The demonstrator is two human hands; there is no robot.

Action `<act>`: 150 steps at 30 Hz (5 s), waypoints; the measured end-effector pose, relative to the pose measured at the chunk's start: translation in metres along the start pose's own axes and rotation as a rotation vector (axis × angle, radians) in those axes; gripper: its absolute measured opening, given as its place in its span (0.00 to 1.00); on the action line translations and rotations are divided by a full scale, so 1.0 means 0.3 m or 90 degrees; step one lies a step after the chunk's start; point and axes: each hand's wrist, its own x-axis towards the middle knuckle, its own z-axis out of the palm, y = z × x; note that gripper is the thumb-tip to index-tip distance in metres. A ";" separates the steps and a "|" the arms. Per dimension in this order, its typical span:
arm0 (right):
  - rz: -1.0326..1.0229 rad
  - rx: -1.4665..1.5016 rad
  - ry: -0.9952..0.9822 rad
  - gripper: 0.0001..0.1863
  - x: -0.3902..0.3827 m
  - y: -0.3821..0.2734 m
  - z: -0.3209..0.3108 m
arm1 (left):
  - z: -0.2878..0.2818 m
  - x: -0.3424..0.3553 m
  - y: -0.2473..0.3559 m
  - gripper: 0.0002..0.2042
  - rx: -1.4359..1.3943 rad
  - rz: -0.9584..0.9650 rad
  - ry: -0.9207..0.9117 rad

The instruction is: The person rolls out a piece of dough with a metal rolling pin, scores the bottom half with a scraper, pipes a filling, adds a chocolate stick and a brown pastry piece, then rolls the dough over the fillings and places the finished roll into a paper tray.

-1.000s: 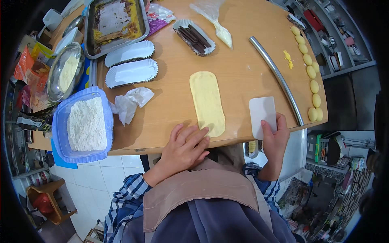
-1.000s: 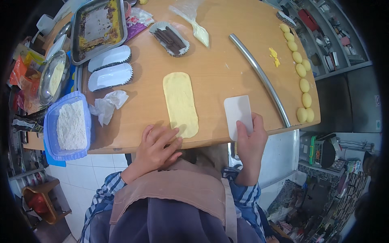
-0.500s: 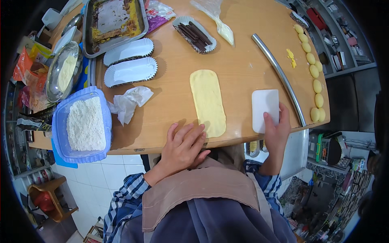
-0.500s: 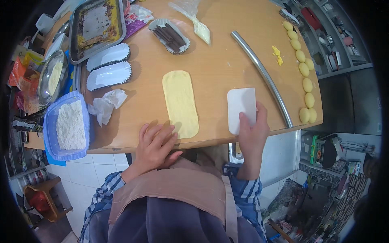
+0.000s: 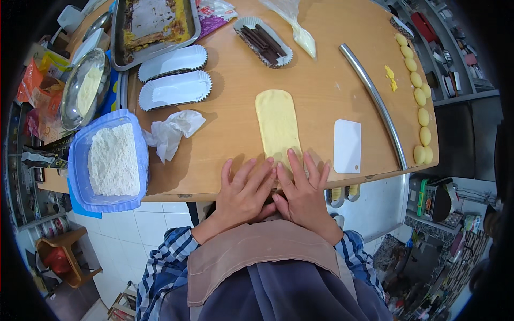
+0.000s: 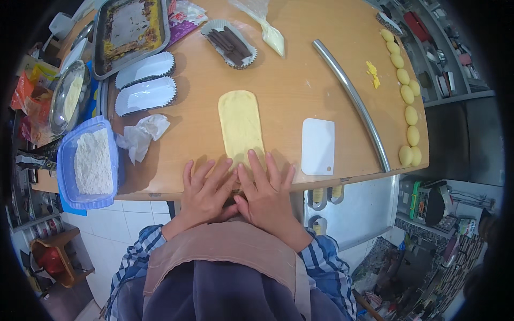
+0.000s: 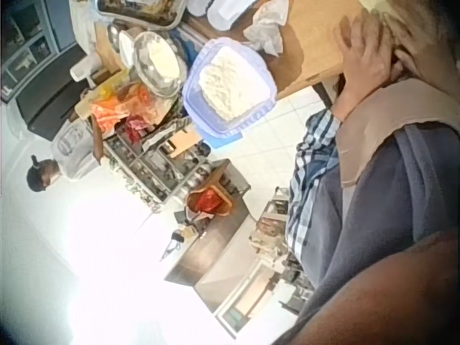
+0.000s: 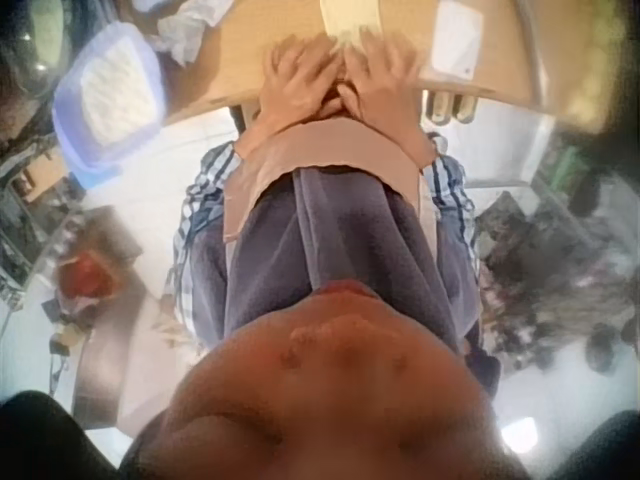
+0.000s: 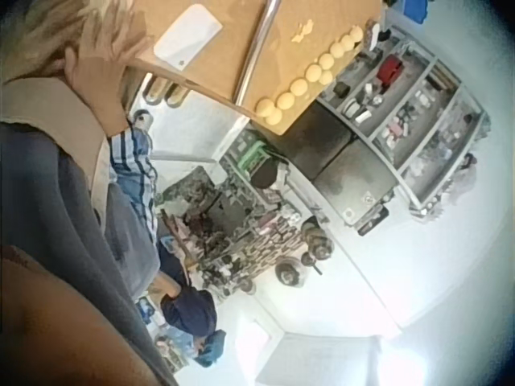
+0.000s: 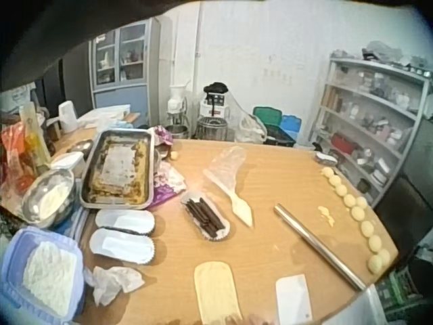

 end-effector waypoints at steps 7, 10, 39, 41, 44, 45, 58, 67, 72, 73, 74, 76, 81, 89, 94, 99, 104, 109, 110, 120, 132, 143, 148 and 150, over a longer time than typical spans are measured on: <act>-0.012 0.027 0.049 0.31 -0.046 0.015 0.037 | -0.003 -0.010 -0.001 0.23 0.014 0.014 0.016; -0.038 -0.006 0.050 0.30 -0.057 0.020 0.038 | 0.000 -0.011 -0.001 0.23 0.011 0.016 0.026; 0.006 0.018 0.169 0.26 -0.118 0.051 0.031 | 0.014 -0.009 0.012 0.16 -0.036 0.024 0.116; 0.009 0.035 0.188 0.26 -0.114 0.059 0.020 | 0.010 -0.007 0.009 0.16 -0.030 0.036 0.097; 0.026 0.043 0.194 0.25 -0.097 0.062 0.005 | 0.018 -0.013 0.003 0.16 -0.029 0.053 0.083; 0.040 0.034 0.180 0.25 -0.093 0.062 0.002 | 0.020 -0.016 0.001 0.16 -0.036 0.058 0.089; 0.169 -0.109 0.280 0.35 -0.051 0.203 -0.052 | 0.005 -0.024 -0.018 0.16 -0.131 0.043 0.157; 0.479 0.063 0.176 0.40 0.068 0.273 -0.168 | -0.075 0.036 -0.064 0.16 -0.227 -0.089 0.119; 0.407 0.367 0.150 0.30 0.115 0.329 -0.200 | -0.097 0.092 -0.091 0.15 -0.234 -0.110 0.101; 0.405 0.366 0.150 0.30 0.110 0.333 -0.205 | -0.096 0.097 -0.096 0.15 -0.233 -0.111 0.104; 0.418 0.335 0.184 0.27 0.093 0.334 -0.210 | -0.094 0.102 -0.101 0.15 -0.245 -0.105 0.100; 0.435 0.303 0.219 0.23 0.064 0.305 -0.221 | -0.083 0.104 -0.107 0.15 -0.258 -0.097 0.094; 0.370 0.298 0.279 0.25 0.054 0.095 -0.224 | -0.078 0.090 -0.114 0.16 -0.293 -0.106 0.065; 0.139 0.223 0.190 0.35 0.097 -0.076 -0.195 | -0.086 0.090 -0.119 0.17 -0.298 -0.075 0.043; 0.140 0.215 0.138 0.34 0.108 -0.103 -0.160 | -0.082 0.097 -0.112 0.18 -0.287 -0.061 0.026; 0.186 0.246 0.092 0.34 0.111 -0.133 -0.170 | -0.081 0.091 -0.117 0.18 -0.276 -0.042 -0.005; 0.146 0.231 0.123 0.34 0.116 -0.137 -0.150 | -0.080 0.090 -0.118 0.18 -0.280 -0.039 -0.005; 0.137 0.198 0.103 0.34 0.118 -0.150 -0.154 | -0.077 0.089 -0.119 0.17 -0.283 -0.040 0.005; 0.137 0.197 0.102 0.34 0.117 -0.151 -0.152 | -0.076 0.088 -0.120 0.17 -0.288 -0.038 0.004; 0.122 0.161 0.094 0.35 0.113 -0.154 -0.149 | -0.080 0.088 -0.121 0.17 -0.293 -0.039 0.001; 0.099 0.114 0.017 0.36 0.108 -0.187 -0.122 | -0.077 0.089 -0.120 0.18 -0.280 -0.035 0.006; 0.081 0.096 0.064 0.36 0.093 -0.182 -0.106 | -0.078 0.085 -0.116 0.17 -0.270 -0.036 0.023; 0.118 0.093 0.027 0.36 0.100 -0.188 -0.114 | -0.069 0.078 -0.121 0.17 -0.279 -0.030 0.047; 0.109 0.108 0.047 0.36 0.092 -0.179 -0.112 | -0.067 0.069 -0.126 0.13 -0.322 0.018 0.045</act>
